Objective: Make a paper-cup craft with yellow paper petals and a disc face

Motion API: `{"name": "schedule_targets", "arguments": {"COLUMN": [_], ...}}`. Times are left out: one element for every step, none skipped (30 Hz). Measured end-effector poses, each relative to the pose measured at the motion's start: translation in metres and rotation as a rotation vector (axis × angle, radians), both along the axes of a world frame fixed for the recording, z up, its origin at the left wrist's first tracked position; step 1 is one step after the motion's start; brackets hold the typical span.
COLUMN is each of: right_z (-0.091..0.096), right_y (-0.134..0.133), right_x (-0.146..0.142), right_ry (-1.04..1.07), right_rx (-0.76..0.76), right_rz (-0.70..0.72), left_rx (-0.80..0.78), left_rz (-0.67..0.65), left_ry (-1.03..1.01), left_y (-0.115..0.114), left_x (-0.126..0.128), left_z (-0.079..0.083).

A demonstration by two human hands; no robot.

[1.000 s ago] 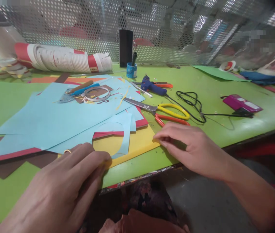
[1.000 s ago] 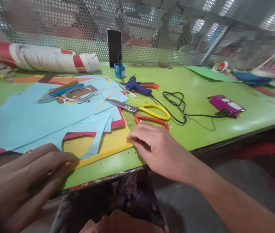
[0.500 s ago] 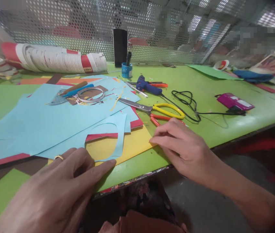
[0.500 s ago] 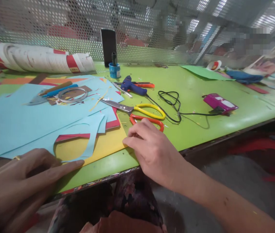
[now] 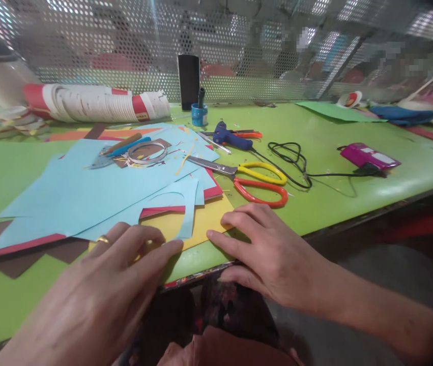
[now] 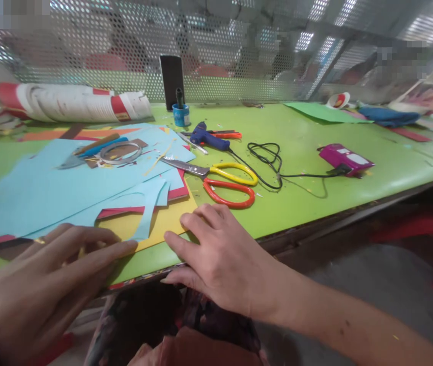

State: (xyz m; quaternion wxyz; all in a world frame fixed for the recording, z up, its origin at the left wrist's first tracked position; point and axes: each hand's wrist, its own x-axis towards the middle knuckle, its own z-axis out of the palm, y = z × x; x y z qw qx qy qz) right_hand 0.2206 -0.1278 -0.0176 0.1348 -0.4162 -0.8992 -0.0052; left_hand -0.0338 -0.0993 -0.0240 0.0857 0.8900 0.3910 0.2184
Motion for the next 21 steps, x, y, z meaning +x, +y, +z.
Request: {"name": "schedule_targets", "arguments": {"right_z": [0.000,0.000,-0.001,-0.001,-0.001,-0.002,-0.002,-0.003,-0.003,-0.004,-0.005,-0.006,-0.007,-0.007,-0.008,-0.009,-0.009,-0.010,-0.011,-0.011,-0.012], "right_y": [0.000,-0.001,-0.001,-0.001,-0.002,-0.002,-0.003,-0.003,-0.003,-0.004,-0.004,-0.005,-0.005,-0.006,-0.007,-0.007,-0.008,-0.008,-0.009,-0.009,-0.009], "right_x": [0.000,0.000,0.000,0.000,0.000,-0.001,-0.002,-0.002,-0.003,-0.003,-0.003,-0.003,-0.003,-0.002,-0.002,-0.001,0.000,0.000,0.001,0.001,0.001], "right_ry": [0.001,0.003,0.006,0.008,0.009,0.008,0.007,0.006,0.007,0.010,0.017,0.028,0.040,0.054,0.068,0.082,0.094,0.103,0.110,0.114,0.115], "right_rx": [-0.002,-0.003,-0.004,-0.005,-0.005,-0.003,0.003,0.011,0.023,0.037,0.052,0.067,0.078,0.087,0.093,0.097,0.100,0.102,0.103,0.104,0.103], "right_rz": [0.001,0.001,-0.001,-0.004,-0.007,-0.011,-0.014,-0.015,-0.017,-0.019,-0.021,-0.022,-0.022,-0.021,-0.016,-0.011,-0.007,-0.003,-0.001,-0.002,-0.006], "left_rx": [0.018,0.033,0.034,0.025,0.003,-0.033,-0.063,-0.095,-0.137,-0.178,-0.213,-0.244,-0.262,-0.257,-0.232,-0.192,-0.156,-0.132,-0.110,-0.083,-0.058], "left_rz": [-0.021,-0.034,-0.037,-0.033,-0.016,-0.001,0.023,0.040,0.053,0.057,0.057,0.070,0.089,0.121,0.165,0.216,0.267,0.303,0.335,0.362,0.389], "left_ry": [0.044,0.081,0.103,0.105,0.110,0.118,0.115,0.104,0.090,0.066,0.024,-0.020,-0.064,-0.104,-0.138,-0.165,-0.178,-0.162,-0.131,-0.083,-0.030], "left_y": [0.001,0.003,0.005,0.007,0.009,0.012,0.014,0.016,0.018,0.020,0.022,0.024,0.026,0.029,0.033,0.037,0.041,0.044,0.047,0.049,0.050], "left_x": [0.000,0.001,0.004,0.007,0.011,0.017,0.023,0.029,0.035,0.041,0.045,0.047,0.047,0.045,0.041,0.035,0.028,0.020,0.012,0.004,-0.003], "left_z": [0.002,0.005,0.008,0.012,0.015,0.018,0.020,0.022,0.023,0.023,0.024,0.025,0.027,0.028,0.030,0.032,0.034,0.035,0.035,0.034,0.033]}}
